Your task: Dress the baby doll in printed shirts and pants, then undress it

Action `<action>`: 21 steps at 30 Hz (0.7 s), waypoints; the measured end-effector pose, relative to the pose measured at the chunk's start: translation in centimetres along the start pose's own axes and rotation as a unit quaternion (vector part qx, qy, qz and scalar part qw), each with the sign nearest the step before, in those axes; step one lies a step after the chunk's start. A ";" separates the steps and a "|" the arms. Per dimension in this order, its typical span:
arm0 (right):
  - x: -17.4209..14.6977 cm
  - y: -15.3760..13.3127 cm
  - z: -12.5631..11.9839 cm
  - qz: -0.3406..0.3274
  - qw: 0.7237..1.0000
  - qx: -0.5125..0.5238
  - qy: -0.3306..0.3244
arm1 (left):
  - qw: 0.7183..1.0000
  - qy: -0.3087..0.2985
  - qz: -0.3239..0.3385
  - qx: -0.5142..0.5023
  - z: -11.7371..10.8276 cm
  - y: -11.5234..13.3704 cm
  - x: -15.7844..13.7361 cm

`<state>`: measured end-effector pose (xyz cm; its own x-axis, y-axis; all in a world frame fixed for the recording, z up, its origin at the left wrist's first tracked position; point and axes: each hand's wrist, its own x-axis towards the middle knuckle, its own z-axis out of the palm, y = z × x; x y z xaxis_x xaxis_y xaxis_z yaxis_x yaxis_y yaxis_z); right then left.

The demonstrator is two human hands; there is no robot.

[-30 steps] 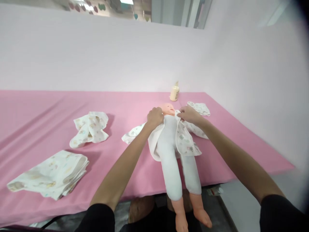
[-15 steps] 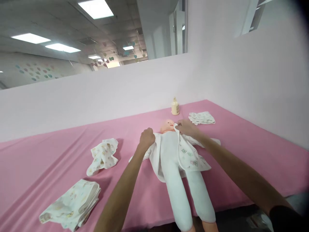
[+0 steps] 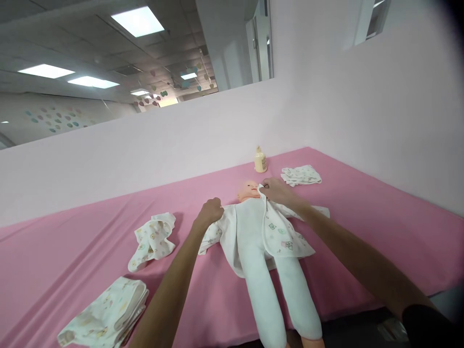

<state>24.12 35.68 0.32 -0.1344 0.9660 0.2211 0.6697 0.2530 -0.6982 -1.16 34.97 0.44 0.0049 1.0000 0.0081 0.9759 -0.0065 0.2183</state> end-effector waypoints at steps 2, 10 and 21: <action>0.0 -0.1 0.2 -0.007 1.000 -0.007 0.007 | 0.999 0.012 -0.010 0.034 0.3 0.6 -0.2; -0.3 -0.4 1.4 -0.007 1.000 -0.024 0.008 | 0.977 0.152 0.009 -0.150 2.4 3.3 -0.4; 0.0 -0.1 3.5 -0.049 0.998 0.009 0.031 | 0.893 0.231 0.049 -0.383 5.9 5.6 -0.7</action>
<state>21.52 35.79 -1.96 -0.1530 0.9313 0.3306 0.6425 0.3479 -0.6828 5.55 34.25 -4.06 -0.1814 0.8859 0.4270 0.5391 -0.2736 0.7966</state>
